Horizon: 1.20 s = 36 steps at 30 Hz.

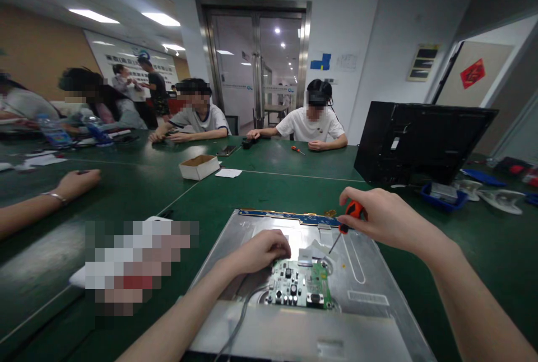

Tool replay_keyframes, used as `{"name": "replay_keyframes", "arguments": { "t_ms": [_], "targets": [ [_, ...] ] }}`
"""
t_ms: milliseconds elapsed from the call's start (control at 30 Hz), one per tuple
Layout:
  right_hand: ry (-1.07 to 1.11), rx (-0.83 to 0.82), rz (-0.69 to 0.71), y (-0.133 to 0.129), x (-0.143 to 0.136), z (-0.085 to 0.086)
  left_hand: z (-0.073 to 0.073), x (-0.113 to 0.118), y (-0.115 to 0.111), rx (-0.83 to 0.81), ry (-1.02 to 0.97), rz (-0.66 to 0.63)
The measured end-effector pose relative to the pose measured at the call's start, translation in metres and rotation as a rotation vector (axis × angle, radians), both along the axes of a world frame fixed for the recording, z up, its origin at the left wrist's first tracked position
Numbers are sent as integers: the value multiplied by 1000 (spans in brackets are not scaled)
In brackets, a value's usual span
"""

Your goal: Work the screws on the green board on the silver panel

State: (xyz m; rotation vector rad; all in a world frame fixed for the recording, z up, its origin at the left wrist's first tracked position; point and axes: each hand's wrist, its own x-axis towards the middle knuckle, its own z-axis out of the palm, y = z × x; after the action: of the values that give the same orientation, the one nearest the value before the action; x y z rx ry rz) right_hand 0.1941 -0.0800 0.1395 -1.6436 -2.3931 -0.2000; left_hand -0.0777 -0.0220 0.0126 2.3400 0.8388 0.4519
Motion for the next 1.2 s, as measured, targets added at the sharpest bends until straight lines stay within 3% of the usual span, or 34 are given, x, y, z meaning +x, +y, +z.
{"name": "replay_keyframes", "arguments": {
  "t_ms": [633,1033,1200],
  "targets": [
    [8,-41,5,-1,0,1,1,-1,1,-30,-27,18],
    [-16,-47,20,-2,-1,1,0,-1,2,22,-21,101],
    [-16,-48,14,-2,-1,2,-2,-3,5,80,0,197]
  ]
}}
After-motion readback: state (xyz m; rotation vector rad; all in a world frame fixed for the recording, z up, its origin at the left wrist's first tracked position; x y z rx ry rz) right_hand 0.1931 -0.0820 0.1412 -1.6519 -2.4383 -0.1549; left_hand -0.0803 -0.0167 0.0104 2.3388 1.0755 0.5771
